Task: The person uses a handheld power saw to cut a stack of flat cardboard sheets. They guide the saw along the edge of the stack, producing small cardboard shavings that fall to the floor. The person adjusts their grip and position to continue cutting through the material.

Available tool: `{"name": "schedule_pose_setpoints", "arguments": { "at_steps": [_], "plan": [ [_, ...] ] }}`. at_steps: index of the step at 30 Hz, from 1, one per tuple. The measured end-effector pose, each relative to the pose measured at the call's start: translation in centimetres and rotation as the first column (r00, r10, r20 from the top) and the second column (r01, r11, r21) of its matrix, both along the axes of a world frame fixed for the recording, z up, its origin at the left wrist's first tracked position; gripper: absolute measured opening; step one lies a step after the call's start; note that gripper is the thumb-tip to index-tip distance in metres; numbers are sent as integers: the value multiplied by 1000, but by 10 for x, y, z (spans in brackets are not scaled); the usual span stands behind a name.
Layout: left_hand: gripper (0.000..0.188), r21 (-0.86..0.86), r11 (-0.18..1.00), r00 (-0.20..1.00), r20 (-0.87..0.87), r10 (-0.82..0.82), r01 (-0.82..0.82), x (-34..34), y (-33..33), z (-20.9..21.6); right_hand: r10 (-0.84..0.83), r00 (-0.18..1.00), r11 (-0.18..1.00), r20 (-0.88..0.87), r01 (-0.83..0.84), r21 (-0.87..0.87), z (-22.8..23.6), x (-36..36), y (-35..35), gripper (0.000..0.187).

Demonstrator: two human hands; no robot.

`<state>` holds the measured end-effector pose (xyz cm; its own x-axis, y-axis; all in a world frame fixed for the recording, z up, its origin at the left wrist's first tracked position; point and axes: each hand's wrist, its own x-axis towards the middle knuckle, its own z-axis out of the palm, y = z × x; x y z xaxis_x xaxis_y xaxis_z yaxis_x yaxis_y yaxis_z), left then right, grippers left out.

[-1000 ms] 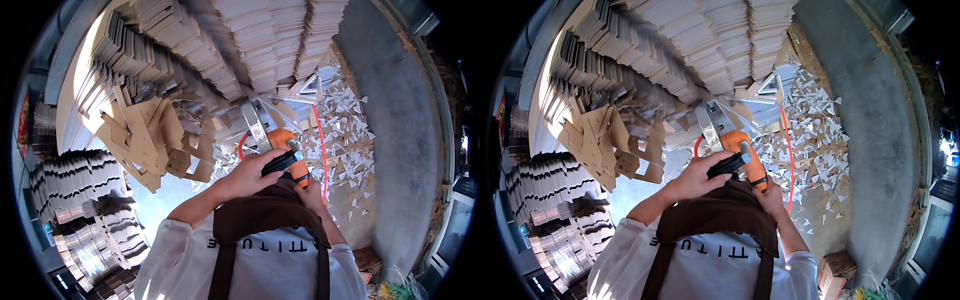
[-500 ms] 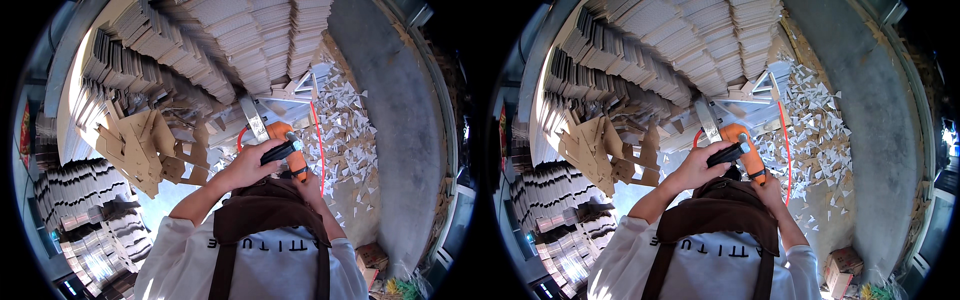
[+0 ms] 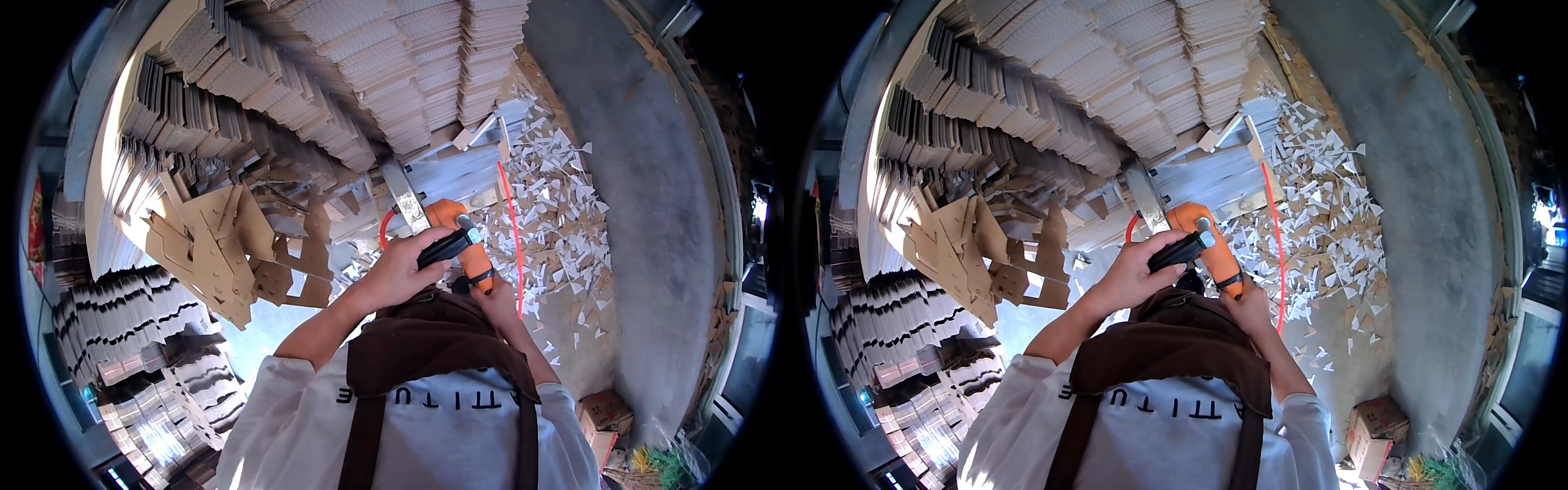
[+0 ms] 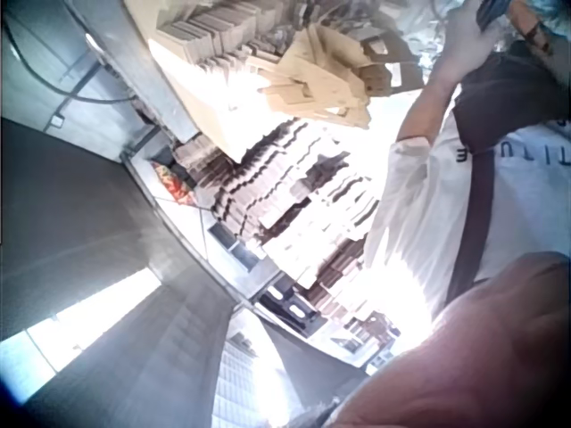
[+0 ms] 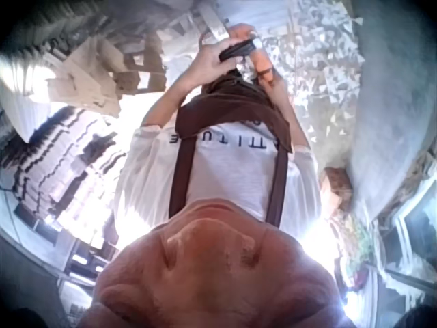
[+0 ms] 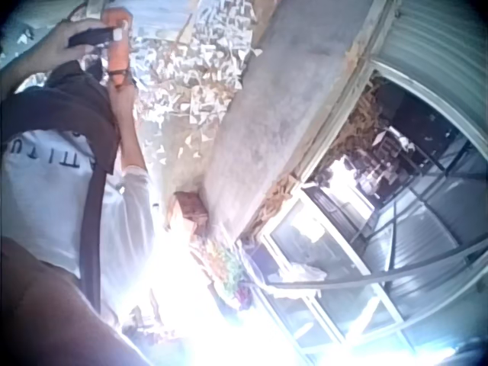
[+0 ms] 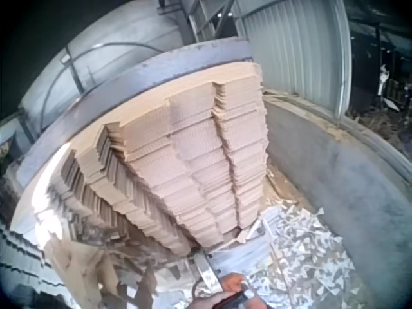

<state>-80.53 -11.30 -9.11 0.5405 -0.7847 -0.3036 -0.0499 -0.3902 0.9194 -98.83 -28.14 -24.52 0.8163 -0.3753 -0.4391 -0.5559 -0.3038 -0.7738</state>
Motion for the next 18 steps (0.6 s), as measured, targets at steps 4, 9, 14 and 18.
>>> {"name": "schedule_pose_setpoints", "arguments": {
  "at_steps": [4,9,14,18],
  "plan": [
    [44,-83,996,999,-3,-32,31,-10,-9,1,-35,998,999,-46,37,31,10,-18,-1,49],
    [45,-157,974,986,51,-158,164,-8,-41,4,-160,987,987,-36,160,-3,16,-39,-15,43],
    [41,-222,955,974,158,-164,197,6,-63,7,-234,972,969,36,236,-76,36,-20,-24,37],
    [39,-176,974,985,124,-120,141,24,-75,1,-242,970,970,-22,242,-11,21,-4,-31,37]
  ]
}}
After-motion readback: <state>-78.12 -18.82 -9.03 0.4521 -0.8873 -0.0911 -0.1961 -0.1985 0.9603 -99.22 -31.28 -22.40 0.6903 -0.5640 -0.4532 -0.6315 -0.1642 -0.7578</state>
